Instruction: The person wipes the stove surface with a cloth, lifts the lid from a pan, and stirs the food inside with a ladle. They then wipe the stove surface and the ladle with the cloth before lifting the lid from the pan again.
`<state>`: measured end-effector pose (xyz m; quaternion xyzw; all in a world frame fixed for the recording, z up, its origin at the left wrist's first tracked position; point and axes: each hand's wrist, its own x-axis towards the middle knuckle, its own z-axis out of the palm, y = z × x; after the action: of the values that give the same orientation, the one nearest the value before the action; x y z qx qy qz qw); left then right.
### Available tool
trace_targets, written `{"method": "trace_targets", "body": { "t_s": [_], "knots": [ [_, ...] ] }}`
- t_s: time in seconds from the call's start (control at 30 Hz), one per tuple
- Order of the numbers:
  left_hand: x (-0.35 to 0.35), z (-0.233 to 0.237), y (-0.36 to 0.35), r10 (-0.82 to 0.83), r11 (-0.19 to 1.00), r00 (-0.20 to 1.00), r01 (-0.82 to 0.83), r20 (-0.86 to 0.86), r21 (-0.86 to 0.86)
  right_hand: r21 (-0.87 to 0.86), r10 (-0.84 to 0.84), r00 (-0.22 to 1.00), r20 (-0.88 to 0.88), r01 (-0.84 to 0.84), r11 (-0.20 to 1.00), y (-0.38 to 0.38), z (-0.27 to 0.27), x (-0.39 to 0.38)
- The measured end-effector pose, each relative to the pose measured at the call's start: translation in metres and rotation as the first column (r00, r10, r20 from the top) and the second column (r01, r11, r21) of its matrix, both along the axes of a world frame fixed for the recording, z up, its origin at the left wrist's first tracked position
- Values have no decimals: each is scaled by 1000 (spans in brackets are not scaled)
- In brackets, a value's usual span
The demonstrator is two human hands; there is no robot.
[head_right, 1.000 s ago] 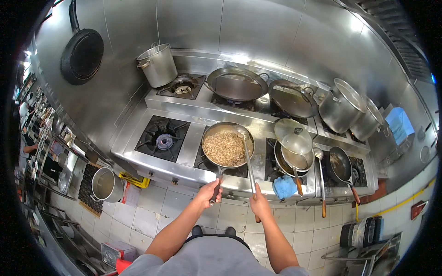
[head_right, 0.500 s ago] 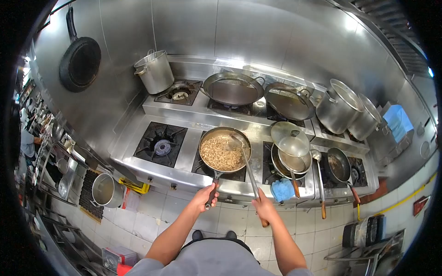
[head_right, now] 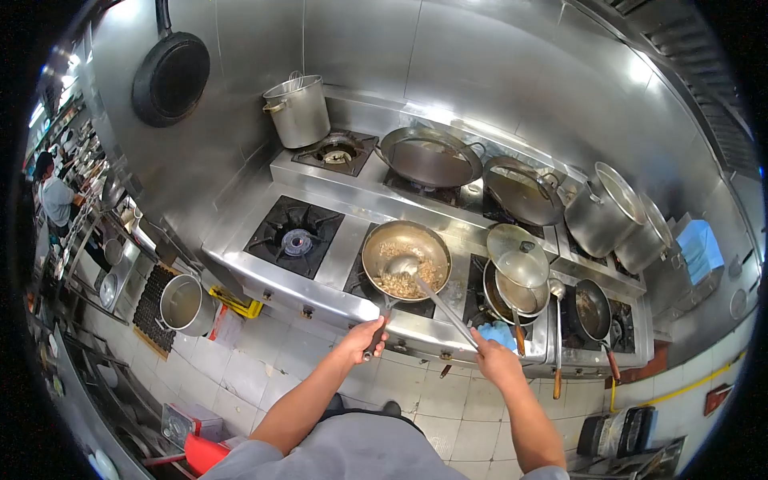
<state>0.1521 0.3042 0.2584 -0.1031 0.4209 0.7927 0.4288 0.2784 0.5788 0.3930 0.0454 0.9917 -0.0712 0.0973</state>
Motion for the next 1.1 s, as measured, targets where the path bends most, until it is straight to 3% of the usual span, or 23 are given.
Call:
{"method": "trace_targets", "body": {
  "t_s": [0.07,0.13,0.17,0.23,0.33,0.37,0.5,0.6,0.67,0.7,0.77,0.8,0.87,0.93,1.0,1.1],
  "knots": [
    [4,-2,1,13,1000,1000,-13,-2,-11,-27,-4,999,-54,3,1000,-1,-3,6],
    [2,-2,1,7,1000,1000,-7,-8,13,-274,-116,992,-56,97,957,-7,6,17],
    [1,-3,0,4,1000,1000,-3,-15,30,-271,-114,992,-47,97,958,-9,18,23],
    [0,-6,0,1,1000,1000,-1,-8,21,-412,-204,948,243,291,863,-11,50,33],
    [0,-8,2,1,1000,1000,-1,3,17,-297,-112,935,336,218,930,-8,69,40],
    [0,-9,2,4,1000,1000,-4,-6,31,-202,-22,959,282,82,976,-7,62,38],
    [1,-6,2,3,1000,1000,-3,-3,12,-79,40,994,98,-33,996,-10,-20,15],
    [0,-9,1,4,1000,1000,-4,-6,3,-105,-54,998,-10,53,993,-27,-39,11],
    [-1,-11,0,17,1000,1000,-16,-1,17,-322,-132,989,-68,103,941,-24,-24,23],
    [-1,-11,0,6,1000,1000,-6,1,21,-319,-123,990,-66,95,943,-21,-6,29],
    [0,-9,0,8,1000,1000,-8,0,21,-490,-223,921,321,363,793,-12,30,43],
    [0,-8,1,4,1000,1000,-4,-3,18,-489,-225,920,320,364,793,-7,37,42],
    [0,-7,1,-4,1000,1000,4,-7,20,-460,-151,850,504,412,786,-2,47,37],
    [1,-7,1,-16,1000,1000,16,-11,20,-381,-222,835,503,445,810,2,33,24],
    [0,-7,2,-12,1000,1000,12,0,16,-163,-60,993,100,76,984,-6,26,8],
    [0,-3,2,-5,1000,1000,5,10,20,-226,-164,985,54,172,959,-13,14,3]
  ]
}}
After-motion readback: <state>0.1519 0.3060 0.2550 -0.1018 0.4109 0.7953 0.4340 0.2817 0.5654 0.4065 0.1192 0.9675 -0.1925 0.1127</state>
